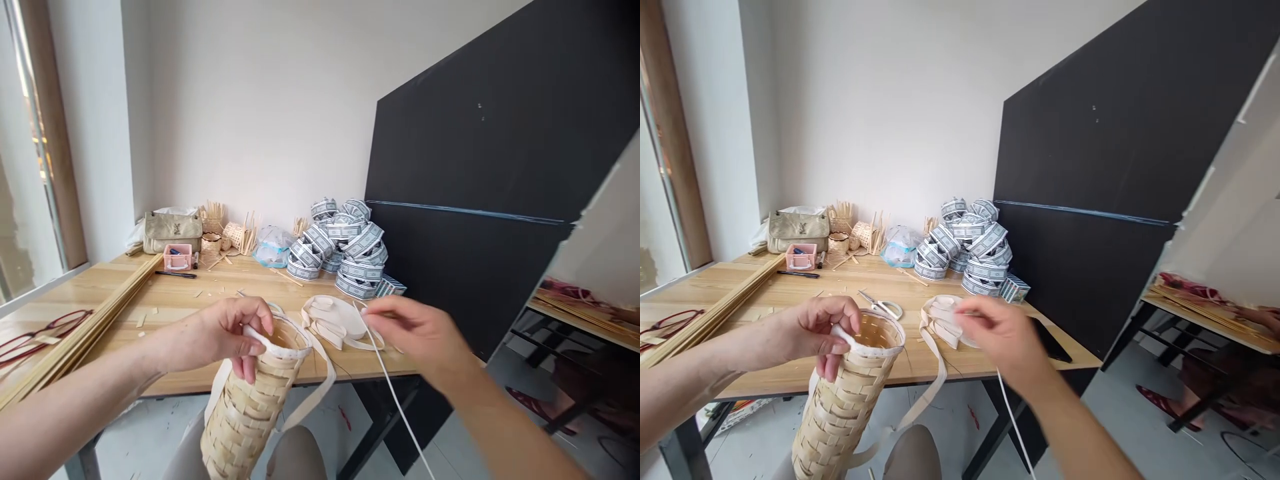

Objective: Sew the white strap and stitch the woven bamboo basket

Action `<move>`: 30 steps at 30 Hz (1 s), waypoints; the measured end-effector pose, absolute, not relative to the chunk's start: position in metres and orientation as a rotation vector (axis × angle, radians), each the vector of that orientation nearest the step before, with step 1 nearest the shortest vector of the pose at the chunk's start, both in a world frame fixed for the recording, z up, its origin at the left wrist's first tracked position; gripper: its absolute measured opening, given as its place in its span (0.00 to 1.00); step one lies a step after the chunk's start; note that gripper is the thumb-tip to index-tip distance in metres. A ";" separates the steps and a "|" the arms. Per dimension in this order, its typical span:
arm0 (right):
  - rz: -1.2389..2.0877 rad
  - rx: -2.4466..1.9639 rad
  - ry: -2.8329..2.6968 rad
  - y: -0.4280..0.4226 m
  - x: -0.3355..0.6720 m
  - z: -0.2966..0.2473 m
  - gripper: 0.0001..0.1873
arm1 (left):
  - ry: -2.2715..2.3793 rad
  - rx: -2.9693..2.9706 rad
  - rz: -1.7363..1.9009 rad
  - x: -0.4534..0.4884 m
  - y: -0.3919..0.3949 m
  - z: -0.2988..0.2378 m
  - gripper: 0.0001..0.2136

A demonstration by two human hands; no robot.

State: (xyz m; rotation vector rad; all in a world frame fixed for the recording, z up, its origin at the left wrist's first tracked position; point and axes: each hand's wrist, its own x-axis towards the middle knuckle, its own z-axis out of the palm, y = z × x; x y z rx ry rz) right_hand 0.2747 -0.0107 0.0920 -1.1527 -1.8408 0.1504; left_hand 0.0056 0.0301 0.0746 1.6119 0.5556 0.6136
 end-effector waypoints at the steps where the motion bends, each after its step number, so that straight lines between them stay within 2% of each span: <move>1: 0.229 -1.100 -1.956 -0.007 0.263 0.097 0.08 | 0.544 1.610 0.621 0.007 0.030 0.074 0.10; 5: 0.353 -0.814 -2.205 0.004 0.221 0.100 0.03 | 0.531 1.610 0.639 0.010 0.031 0.070 0.10; 14: 0.647 -0.829 -2.195 0.008 0.208 0.079 0.09 | 0.538 1.614 0.676 0.026 0.028 0.062 0.10; 22: 0.850 -0.891 -2.090 0.010 0.226 0.077 0.08 | 1.066 2.344 0.979 0.016 0.015 0.047 0.12; 27: 0.933 -0.918 -2.061 0.012 0.227 0.075 0.08 | 1.030 2.199 0.886 0.024 0.024 0.026 0.02; 30: 0.953 -0.906 -2.082 0.014 0.227 0.075 0.07 | 0.864 1.908 0.911 0.025 0.029 0.028 0.08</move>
